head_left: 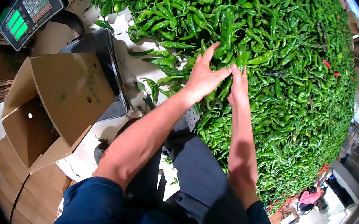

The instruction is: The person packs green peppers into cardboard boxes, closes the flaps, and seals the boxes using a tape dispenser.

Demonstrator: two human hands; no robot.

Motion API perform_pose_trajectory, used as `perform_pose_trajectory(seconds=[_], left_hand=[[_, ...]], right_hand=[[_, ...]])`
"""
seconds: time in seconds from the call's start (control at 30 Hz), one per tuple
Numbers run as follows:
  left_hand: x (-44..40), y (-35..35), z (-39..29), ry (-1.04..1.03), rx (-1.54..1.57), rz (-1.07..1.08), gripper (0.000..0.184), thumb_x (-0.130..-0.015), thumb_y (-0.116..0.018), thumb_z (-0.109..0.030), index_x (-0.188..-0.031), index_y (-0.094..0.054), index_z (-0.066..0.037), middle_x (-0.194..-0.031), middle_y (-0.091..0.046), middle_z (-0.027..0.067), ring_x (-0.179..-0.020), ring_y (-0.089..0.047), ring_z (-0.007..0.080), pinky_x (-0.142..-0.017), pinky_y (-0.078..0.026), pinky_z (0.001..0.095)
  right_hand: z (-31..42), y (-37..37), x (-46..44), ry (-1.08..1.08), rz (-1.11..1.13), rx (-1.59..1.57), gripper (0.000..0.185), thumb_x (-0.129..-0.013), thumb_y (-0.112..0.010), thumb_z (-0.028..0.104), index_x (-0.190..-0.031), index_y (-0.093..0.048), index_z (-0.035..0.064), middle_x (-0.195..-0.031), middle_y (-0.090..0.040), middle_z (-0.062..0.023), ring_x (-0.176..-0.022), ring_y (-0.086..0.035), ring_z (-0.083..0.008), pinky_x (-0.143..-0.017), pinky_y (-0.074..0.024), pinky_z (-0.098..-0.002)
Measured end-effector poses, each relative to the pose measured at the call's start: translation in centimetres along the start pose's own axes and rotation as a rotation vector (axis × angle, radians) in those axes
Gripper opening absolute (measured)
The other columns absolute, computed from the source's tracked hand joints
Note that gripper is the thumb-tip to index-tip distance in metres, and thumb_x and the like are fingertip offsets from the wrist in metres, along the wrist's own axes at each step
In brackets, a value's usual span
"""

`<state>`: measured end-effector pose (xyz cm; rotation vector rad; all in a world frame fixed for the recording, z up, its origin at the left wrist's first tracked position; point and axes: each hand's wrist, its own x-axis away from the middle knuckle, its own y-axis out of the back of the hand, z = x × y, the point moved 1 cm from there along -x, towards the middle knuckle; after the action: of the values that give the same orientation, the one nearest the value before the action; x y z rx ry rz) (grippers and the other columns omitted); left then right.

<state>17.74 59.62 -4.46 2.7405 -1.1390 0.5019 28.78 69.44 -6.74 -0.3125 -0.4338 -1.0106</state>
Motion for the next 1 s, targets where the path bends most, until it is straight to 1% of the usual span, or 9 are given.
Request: perform_pose_trajectory(seconds=[0.3,0.47,0.57,0.73,0.8,0.83,0.87,0.93,1.0], left_hand=[[9.9,3.3,-15.8,-0.346,0.228,-0.007,0.08,-0.084,-0.083,-0.016,-0.152,-0.042,-0.011,-0.129,-0.053,0.013,-0.119,-0.056,0.0225,-0.105,-0.046,0.0352],[17.9,13.6,-24.8,-0.697,0.21,-0.128,0.079,-0.08,-0.08,-0.014,-0.149,-0.042,-0.01,-0.129,-0.059,0.0145,-0.123,-0.054,0.0298,-0.11,-0.04,0.0436],[22.6,22.0,-26.8,-0.866,0.088,-0.208,0.082,-0.083,-0.082,-0.006,-0.153,-0.039,-0.007,-0.132,-0.062,0.0092,-0.12,-0.06,0.0201,-0.105,-0.048,0.0336],[28.8,35.0,-23.7,-0.637,0.039,-0.234,0.078,-0.084,-0.083,-0.014,-0.152,-0.044,-0.012,-0.141,-0.056,0.0121,-0.126,-0.057,0.0249,-0.103,-0.052,0.0421],[29.4,39.9,-20.4,-0.531,-0.37,-0.257,0.078,-0.086,-0.08,-0.012,-0.154,-0.042,-0.012,-0.146,-0.055,0.0147,-0.126,-0.061,0.0295,-0.108,-0.049,0.04],[29.1,42.6,-18.8,-0.312,-0.749,-0.155,0.073,-0.087,-0.079,-0.014,-0.152,-0.045,-0.014,-0.149,-0.052,0.0164,-0.126,-0.06,0.0322,-0.108,-0.049,0.0401],[28.4,44.7,-17.6,-0.088,-1.112,-0.059,0.069,-0.088,-0.077,-0.015,-0.151,-0.048,-0.016,-0.152,-0.049,0.018,-0.127,-0.06,0.0348,-0.108,-0.048,0.0402],[27.8,45.7,-16.8,-0.02,-1.212,-0.092,0.06,-0.089,-0.075,-0.019,-0.146,-0.054,-0.019,-0.151,-0.049,0.02,-0.127,-0.06,0.0362,-0.107,-0.048,0.0409],[27.3,44.9,-17.2,-0.224,-1.105,-0.232,0.041,-0.091,-0.074,-0.017,-0.131,-0.066,-0.008,-0.124,-0.07,0.0169,-0.111,-0.068,0.0298,-0.094,-0.054,0.038]], right_hand=[[16.8,-4.7,12.5,0.385,0.088,0.058,0.07,-0.093,-0.067,0.026,-0.153,-0.039,0.0059,-0.142,-0.054,-0.0132,-0.125,-0.056,-0.0248,-0.109,-0.0441,-0.0395],[24.5,-14.7,22.9,0.608,0.302,-0.039,0.075,-0.088,-0.075,0.026,-0.151,-0.041,0.0029,-0.135,-0.06,-0.0132,-0.117,-0.062,-0.0247,-0.103,-0.0511,-0.0386],[24.6,-20.5,27.3,0.629,0.37,0.124,0.079,-0.086,-0.079,0.026,-0.149,-0.04,-0.0001,-0.136,-0.058,-0.0144,-0.119,-0.061,-0.024,-0.103,-0.0501,-0.0386],[18.8,-31.3,30.5,0.898,0.73,0.303,0.091,-0.082,-0.082,0.035,-0.151,-0.033,0.0002,-0.142,-0.05,-0.0177,-0.122,-0.058,-0.0283,-0.1,-0.0506,-0.0428],[15.6,-33.1,27.4,1.198,0.796,0.643,0.094,-0.08,-0.082,0.043,-0.15,-0.035,0.0006,-0.139,-0.053,-0.0227,-0.123,-0.06,-0.0367,-0.102,-0.0504,-0.0447],[14.7,-33.8,26.5,0.96,0.902,1.196,0.091,-0.081,-0.08,0.045,-0.15,-0.038,0.0016,-0.14,-0.054,-0.0244,-0.125,-0.058,-0.0417,-0.105,-0.0494,-0.045],[14.1,-33.5,25.2,1.081,0.99,1.369,0.084,-0.084,-0.077,0.039,-0.15,-0.04,0.0028,-0.143,-0.055,-0.0228,-0.127,-0.059,-0.0389,-0.107,-0.0491,-0.0446],[15.5,-33.5,24.8,1.301,0.96,1.061,0.078,-0.085,-0.076,0.034,-0.149,-0.044,0.0041,-0.145,-0.055,-0.0215,-0.124,-0.06,-0.0381,-0.106,-0.0501,-0.044],[19.2,-32.2,24.2,0.99,0.858,0.88,0.059,-0.087,-0.076,0.03,-0.138,-0.059,0.0034,-0.13,-0.066,-0.0194,-0.109,-0.07,-0.0275,-0.092,-0.0566,-0.0379]])
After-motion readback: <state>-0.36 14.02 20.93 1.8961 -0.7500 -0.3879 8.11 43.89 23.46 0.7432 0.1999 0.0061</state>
